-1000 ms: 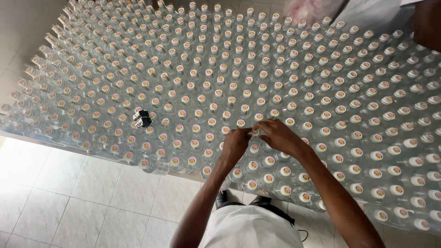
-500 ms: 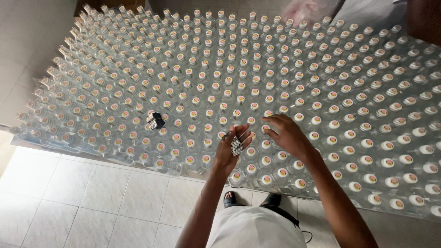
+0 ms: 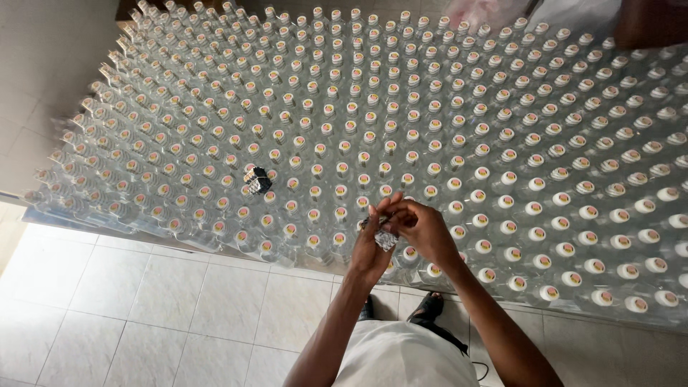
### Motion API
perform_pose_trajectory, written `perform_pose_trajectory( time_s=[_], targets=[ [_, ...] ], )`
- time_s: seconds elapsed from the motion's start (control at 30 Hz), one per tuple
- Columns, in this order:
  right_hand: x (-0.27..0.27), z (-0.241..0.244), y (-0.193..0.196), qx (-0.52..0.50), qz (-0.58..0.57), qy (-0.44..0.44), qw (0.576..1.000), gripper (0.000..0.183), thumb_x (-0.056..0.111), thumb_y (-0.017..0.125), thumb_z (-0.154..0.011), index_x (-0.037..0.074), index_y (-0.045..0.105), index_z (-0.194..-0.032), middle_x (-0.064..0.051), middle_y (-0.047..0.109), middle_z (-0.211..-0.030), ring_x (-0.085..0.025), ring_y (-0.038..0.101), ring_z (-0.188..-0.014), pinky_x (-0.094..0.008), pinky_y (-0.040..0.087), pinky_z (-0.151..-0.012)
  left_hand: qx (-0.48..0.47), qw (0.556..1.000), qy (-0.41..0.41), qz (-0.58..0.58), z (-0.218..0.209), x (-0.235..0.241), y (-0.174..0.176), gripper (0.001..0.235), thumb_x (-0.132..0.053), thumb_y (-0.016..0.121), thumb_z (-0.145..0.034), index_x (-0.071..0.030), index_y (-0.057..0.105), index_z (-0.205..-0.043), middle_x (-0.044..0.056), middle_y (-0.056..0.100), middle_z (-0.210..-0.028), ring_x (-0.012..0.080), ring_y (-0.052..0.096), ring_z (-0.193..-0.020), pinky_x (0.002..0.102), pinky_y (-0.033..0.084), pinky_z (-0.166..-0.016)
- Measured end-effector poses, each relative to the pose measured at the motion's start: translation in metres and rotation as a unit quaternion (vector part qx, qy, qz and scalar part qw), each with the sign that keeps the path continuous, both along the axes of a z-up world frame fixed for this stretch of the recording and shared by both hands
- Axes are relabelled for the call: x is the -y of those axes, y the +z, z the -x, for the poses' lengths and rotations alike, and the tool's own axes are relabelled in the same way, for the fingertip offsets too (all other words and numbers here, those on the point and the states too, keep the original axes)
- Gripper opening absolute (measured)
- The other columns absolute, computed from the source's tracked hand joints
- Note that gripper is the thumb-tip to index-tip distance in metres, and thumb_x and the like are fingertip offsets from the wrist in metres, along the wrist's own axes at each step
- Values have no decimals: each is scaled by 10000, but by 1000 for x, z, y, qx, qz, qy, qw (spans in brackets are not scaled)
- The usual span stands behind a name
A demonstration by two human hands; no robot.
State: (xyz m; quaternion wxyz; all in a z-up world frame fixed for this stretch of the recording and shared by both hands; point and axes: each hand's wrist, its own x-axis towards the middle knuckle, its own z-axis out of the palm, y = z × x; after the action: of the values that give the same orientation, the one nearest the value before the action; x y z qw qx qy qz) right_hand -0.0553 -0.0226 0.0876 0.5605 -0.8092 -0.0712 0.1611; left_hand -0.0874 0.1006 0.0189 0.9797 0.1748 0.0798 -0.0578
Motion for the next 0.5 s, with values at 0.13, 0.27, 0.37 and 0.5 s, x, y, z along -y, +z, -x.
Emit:
perform_pose_trajectory(
  time_s=[0.13, 0.27, 0.37, 0.5],
  targets=[
    [0, 1, -7, -2, -15, -9, 1000, 204, 75, 797, -868, 104, 782, -1069, -103, 802, -897, -164, 743, -831, -329, 595, -764, -17, 1000, -6, -10, 5, -4, 2, 427, -393, 469, -1071, -85, 607, -1332, 120, 580, -1469, 212, 592, -1297, 334, 490, -1097],
    [7, 2, -7, -16, -31, -30, 999, 262, 102, 825, -843, 93, 758, -1096, -103, 810, -924, -145, 734, -830, -302, 577, -820, -59, 998, -11, -30, 11, -8, 18, 417, -443, 509, -1050, -103, 678, -1225, 75, 695, -1275, 180, 685, -1104, 338, 540, -1017],
    [15, 8, 9, -8, -11, -35, 999, 215, 110, 824, -847, 65, 763, -1048, -106, 809, -881, -147, 720, -786, -313, 569, -809, -83, 993, -6, -81, 13, -8, -9, 363, -396, 587, -1030, -60, 689, -1117, 100, 722, -1096, 206, 712, -952, 351, 586, -901],
    [27, 14, 24, -4, 38, -7, 999, 150, 104, 802, -851, 82, 784, -999, -113, 822, -864, -153, 732, -794, -337, 570, -816, -116, 974, -31, -193, 20, -4, -21, 358, -346, 709, -984, 8, 700, -934, 137, 635, -760, 227, 663, -590, 296, 577, -468]
  ],
)
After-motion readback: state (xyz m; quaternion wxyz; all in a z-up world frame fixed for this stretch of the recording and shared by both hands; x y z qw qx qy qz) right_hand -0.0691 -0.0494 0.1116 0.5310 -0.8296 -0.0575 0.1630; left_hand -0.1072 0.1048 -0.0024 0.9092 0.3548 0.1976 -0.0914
